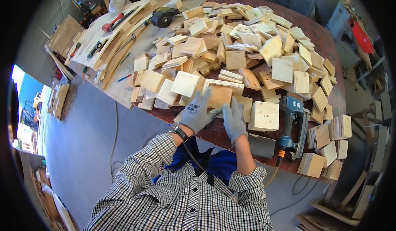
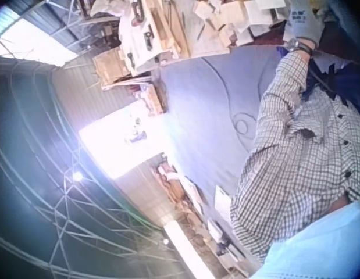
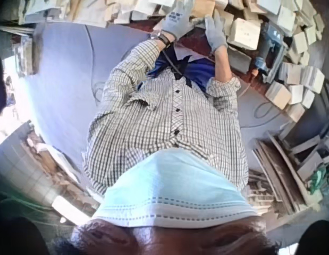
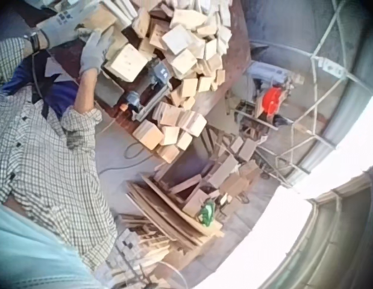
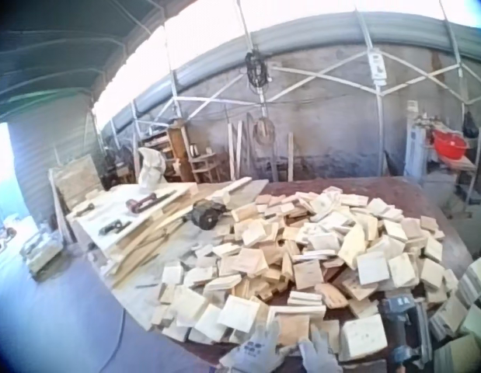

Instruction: The person assembles small wooden boxes by hand, aligning pieces and using a nail gun to fasten them. They repeatedly pick up wood pieces, position them, and secure the joints, then place finished boxes aside.

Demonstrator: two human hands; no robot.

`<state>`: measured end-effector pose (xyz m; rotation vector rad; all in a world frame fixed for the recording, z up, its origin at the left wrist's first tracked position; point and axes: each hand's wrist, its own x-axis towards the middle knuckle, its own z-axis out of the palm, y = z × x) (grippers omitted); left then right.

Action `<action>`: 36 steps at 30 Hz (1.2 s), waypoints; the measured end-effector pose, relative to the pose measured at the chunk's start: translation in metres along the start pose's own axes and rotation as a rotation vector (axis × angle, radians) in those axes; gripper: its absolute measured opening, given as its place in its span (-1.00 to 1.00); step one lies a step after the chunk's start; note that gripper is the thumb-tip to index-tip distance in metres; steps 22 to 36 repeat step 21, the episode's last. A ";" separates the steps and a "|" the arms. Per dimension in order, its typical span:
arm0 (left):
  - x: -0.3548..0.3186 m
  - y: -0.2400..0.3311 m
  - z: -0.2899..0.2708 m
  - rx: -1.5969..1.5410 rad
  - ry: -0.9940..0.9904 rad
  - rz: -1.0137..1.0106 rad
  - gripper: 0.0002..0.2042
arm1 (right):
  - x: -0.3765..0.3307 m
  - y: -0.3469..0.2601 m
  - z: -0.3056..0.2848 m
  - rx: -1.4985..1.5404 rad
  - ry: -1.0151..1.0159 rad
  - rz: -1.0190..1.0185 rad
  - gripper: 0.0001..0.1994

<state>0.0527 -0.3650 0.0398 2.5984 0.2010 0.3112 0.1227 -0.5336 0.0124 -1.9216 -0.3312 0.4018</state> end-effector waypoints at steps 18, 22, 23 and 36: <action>-0.001 -0.002 0.015 0.076 -0.008 -0.047 -0.22 | 0.012 0.025 -0.023 0.316 -0.113 0.222 -0.38; -0.003 -0.010 0.030 0.083 -0.010 -0.025 -0.16 | 0.018 0.029 -0.020 0.435 -0.184 0.125 -0.25; -0.003 -0.010 0.030 0.083 -0.010 -0.025 -0.16 | 0.018 0.029 -0.020 0.435 -0.184 0.125 -0.25; -0.003 -0.010 0.030 0.083 -0.010 -0.025 -0.16 | 0.018 0.029 -0.020 0.435 -0.184 0.125 -0.25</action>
